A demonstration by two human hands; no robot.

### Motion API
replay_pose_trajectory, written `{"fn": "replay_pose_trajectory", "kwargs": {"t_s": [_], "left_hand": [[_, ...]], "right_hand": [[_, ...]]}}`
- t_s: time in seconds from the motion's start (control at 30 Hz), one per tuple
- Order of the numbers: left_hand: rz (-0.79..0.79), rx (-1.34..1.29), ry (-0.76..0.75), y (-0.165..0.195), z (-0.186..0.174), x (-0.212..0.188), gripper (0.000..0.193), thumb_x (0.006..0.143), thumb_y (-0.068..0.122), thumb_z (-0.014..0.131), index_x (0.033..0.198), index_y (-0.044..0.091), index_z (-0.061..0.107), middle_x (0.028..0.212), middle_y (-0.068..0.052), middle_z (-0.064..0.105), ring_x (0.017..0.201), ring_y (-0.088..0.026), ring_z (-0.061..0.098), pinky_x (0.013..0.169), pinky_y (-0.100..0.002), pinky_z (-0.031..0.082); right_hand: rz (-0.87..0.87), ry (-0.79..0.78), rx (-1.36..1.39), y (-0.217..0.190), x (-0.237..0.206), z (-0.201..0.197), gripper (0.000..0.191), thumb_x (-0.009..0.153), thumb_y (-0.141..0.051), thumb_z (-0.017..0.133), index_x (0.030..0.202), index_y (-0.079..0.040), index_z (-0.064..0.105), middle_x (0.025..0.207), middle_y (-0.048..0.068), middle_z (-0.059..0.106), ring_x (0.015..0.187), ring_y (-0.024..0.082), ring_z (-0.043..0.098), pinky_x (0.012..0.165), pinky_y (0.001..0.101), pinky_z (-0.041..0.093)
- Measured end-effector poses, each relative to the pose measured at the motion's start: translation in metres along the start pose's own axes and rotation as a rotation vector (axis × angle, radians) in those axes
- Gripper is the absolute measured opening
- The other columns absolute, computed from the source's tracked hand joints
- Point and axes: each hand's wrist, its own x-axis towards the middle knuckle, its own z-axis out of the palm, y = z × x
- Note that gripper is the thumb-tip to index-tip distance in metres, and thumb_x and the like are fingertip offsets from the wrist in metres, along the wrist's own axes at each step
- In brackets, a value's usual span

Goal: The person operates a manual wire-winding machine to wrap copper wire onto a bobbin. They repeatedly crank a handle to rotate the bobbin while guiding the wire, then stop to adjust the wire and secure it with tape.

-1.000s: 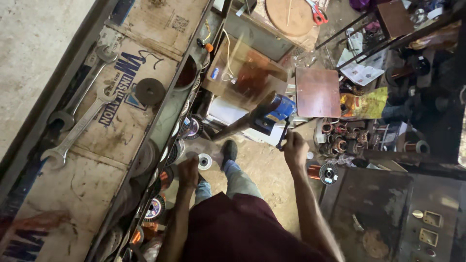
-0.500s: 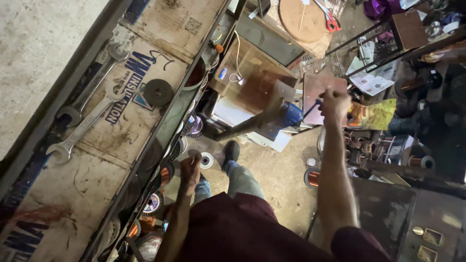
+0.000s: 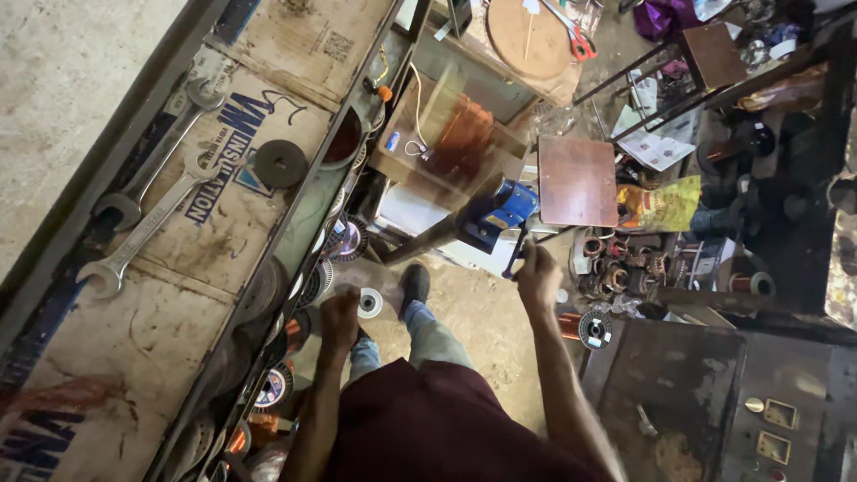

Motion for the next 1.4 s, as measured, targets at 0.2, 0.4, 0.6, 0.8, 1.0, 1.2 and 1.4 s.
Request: {"fn": "replay_pose_trajectory", "kwargs": {"t_s": [0.2, 0.4, 0.6, 0.8, 1.0, 1.2, 1.4], "left_hand": [[-0.081, 0.172, 0.013, 0.01, 0.008, 0.012, 0.06, 0.098, 0.05, 0.058, 0.068, -0.002, 0.058, 0.058, -0.013, 0.052, 0.055, -0.018, 0.05, 0.056, -0.042, 0.036], [-0.057, 0.052, -0.003, 0.007, 0.005, 0.009, 0.063, 0.098, 0.054, 0.058, 0.069, -0.002, 0.055, 0.058, -0.015, 0.047, 0.058, -0.02, 0.045, 0.055, -0.043, 0.035], [0.023, 0.106, 0.042, -0.004, 0.002, 0.002, 0.065, 0.1, 0.052, 0.059, 0.067, -0.004, 0.048, 0.058, -0.014, 0.039, 0.057, -0.021, 0.042, 0.057, -0.045, 0.03], [0.011, 0.081, 0.018, -0.008, -0.005, -0.006, 0.058, 0.101, 0.047, 0.059, 0.072, -0.003, 0.054, 0.059, -0.013, 0.045, 0.057, -0.021, 0.044, 0.057, -0.044, 0.033], [0.028, -0.048, 0.004, -0.004, 0.0, 0.008, 0.053, 0.101, 0.044, 0.062, 0.075, -0.001, 0.06, 0.064, -0.012, 0.052, 0.068, -0.013, 0.047, 0.058, -0.04, 0.039], [0.043, 0.001, -0.06, 0.01, 0.009, 0.015, 0.056, 0.1, 0.048, 0.057, 0.074, -0.001, 0.058, 0.06, -0.009, 0.053, 0.061, -0.013, 0.048, 0.055, -0.039, 0.037], [-0.019, 0.04, -0.032, 0.005, 0.01, 0.02, 0.06, 0.099, 0.05, 0.058, 0.072, -0.003, 0.057, 0.059, -0.008, 0.047, 0.063, -0.013, 0.044, 0.056, -0.04, 0.035]], "right_hand": [[-0.295, 0.382, -0.113, -0.035, 0.042, -0.053, 0.036, 0.11, -0.018, 0.06, 0.079, -0.003, 0.072, 0.065, 0.006, 0.067, 0.048, 0.01, 0.052, 0.044, 0.0303, 0.035], [-0.19, 0.373, -0.16, -0.047, 0.149, -0.048, 0.038, 0.107, -0.021, 0.063, 0.076, -0.002, 0.074, 0.063, 0.006, 0.07, 0.042, 0.013, 0.056, 0.04, 0.0338, 0.043], [0.066, 0.053, -0.226, -0.03, 0.176, 0.009, 0.046, 0.106, -0.033, 0.057, 0.079, 0.0, 0.076, 0.06, 0.014, 0.07, 0.044, 0.018, 0.066, 0.042, 0.0334, 0.056], [-0.163, 0.122, 0.022, 0.007, 0.087, 0.047, 0.037, 0.086, -0.037, 0.064, 0.096, -0.003, 0.073, 0.077, 0.017, 0.071, 0.064, 0.042, 0.069, 0.053, 0.0486, 0.053], [0.111, -0.154, -0.019, -0.01, 0.0, -0.007, 0.035, 0.105, -0.025, 0.056, 0.087, 0.001, 0.072, 0.06, 0.012, 0.067, 0.047, 0.018, 0.063, 0.047, 0.0363, 0.048], [-0.22, 0.292, -0.018, -0.061, 0.032, -0.058, 0.039, 0.108, -0.024, 0.063, 0.083, 0.003, 0.075, 0.056, 0.008, 0.057, 0.05, 0.014, 0.047, 0.047, 0.0336, 0.033], [-0.058, 0.248, -0.025, -0.073, 0.132, -0.056, 0.035, 0.106, -0.023, 0.062, 0.084, -0.002, 0.08, 0.06, 0.005, 0.067, 0.043, 0.014, 0.054, 0.04, 0.0326, 0.04]]}}
